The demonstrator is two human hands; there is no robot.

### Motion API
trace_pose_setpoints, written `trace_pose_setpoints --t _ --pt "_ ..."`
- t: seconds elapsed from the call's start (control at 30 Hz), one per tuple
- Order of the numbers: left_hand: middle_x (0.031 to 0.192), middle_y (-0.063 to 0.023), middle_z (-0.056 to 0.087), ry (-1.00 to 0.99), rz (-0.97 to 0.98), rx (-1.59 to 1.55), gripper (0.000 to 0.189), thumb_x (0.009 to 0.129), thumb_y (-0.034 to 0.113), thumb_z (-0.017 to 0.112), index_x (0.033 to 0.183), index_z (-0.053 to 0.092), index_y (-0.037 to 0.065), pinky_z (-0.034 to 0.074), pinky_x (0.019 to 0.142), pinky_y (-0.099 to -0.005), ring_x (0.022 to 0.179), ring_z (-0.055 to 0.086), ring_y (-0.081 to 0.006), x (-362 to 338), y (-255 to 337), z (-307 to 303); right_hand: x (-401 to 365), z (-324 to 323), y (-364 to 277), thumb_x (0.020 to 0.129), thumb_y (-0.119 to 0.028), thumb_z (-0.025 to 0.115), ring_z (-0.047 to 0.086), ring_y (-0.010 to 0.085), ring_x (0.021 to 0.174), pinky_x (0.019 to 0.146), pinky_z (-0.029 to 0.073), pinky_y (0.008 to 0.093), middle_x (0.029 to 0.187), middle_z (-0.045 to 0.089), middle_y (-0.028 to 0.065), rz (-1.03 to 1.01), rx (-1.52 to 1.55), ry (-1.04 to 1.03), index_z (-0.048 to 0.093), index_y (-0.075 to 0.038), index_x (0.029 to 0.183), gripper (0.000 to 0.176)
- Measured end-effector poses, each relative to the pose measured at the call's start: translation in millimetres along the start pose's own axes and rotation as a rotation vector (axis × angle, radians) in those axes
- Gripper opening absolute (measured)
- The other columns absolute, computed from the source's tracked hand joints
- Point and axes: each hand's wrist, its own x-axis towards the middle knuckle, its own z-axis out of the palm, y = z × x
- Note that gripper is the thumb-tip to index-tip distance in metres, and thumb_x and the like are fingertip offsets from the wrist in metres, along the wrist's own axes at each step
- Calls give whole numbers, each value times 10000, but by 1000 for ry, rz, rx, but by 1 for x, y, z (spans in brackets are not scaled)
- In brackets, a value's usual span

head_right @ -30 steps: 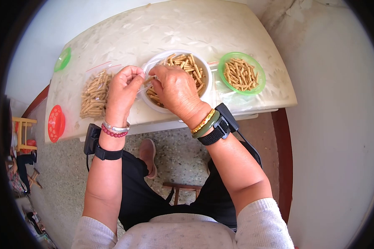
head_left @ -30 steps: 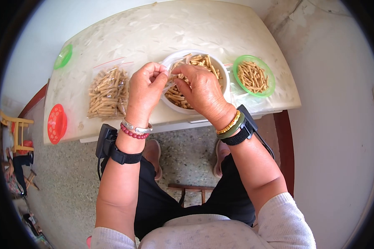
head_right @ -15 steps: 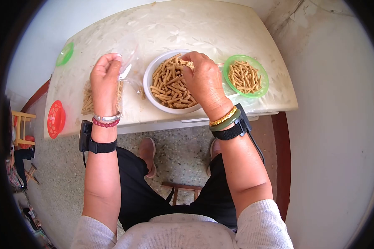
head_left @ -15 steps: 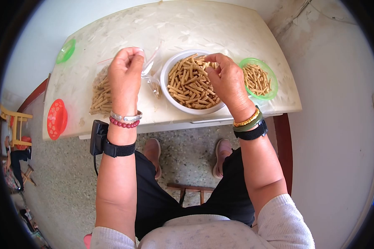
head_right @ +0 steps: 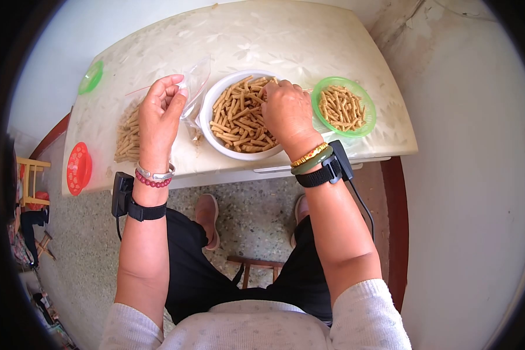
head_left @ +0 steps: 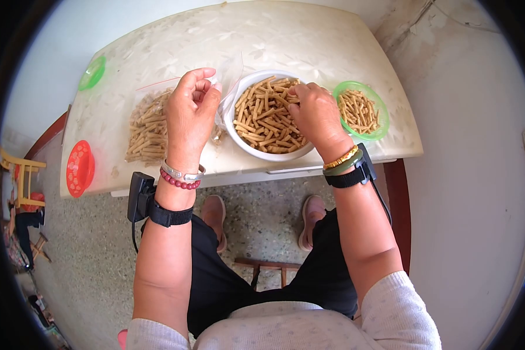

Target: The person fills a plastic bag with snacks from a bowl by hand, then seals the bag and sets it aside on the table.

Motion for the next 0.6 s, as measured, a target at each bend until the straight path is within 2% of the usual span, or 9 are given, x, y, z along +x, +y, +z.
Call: trace_pose_setpoints --t 0.17,0.23,0.27,0.33,0.4,0.47,0.53,0.57,0.6 --pt "885 -36 659 13 76 33 302 847 80 681 1139 621 32 476 678 -238 731 578 -92 -3 11 2 5 17 -5 824 -132 568 622 313 961 851 474 461 966 646 130 24 -181 -65 681 -92 926 157" --pt "936 -48 652 69 202 74 308 840 79 674 1141 622 36 474 688 -251 762 585 -120 -4 16 2 5 19 -8 829 -130 551 622 314 959 859 467 463 968 646 128 30 -216 -81 682 -96 926 167" --pt "936 -48 652 71 202 75 308 840 79 674 1141 622 36 474 688 -251 762 585 -120 -5 17 2 5 20 -8 827 -140 566 622 306 957 860 461 464 952 648 120 28 -203 -76 678 -96 914 149" --pt "978 -69 639 142 359 76 293 827 49 663 1117 624 37 478 686 -266 786 591 -148 -5 19 3 5 18 -9 825 -150 581 622 299 956 860 456 465 936 649 112 24 -189 -73 674 -96 901 132" --pt "985 -79 636 126 413 94 282 818 30 657 1097 627 38 485 683 -275 779 596 -157 -10 25 3 3 13 -11 803 -160 630 635 278 889 848 449 468 848 660 94 -29 27 -2 662 -97 863 93" --pt "991 -88 633 107 469 109 272 809 11 651 1078 630 39 491 681 -284 773 602 -166 -20 36 4 0 0 -16 795 -165 653 640 280 857 832 453 453 819 668 93 -28 79 -8 655 -96 844 84" --pt "968 -105 637 -39 437 143 242 805 -19 637 1040 639 41 510 669 -318 759 619 -211 -33 48 10 -2 -7 -17 787 -169 676 645 281 826 815 458 439 790 675 92 -27 130 -13 648 -96 824 87" --pt "944 -121 640 -58 520 144 220 811 -33 624 1016 646 42 519 650 -336 733 630 -245 -36 46 16 -3 -9 -17 794 -174 685 642 253 786 784 463 393 774 676 96 6 279 -13 651 -91 827 95" --pt "904 -122 641 -130 525 123 206 812 -40 623 1002 645 39 521 647 -341 722 634 -262 -40 45 21 -4 -10 -17 801 -178 693 640 225 747 753 468 348 759 677 101 39 427 -13 654 -87 829 104"
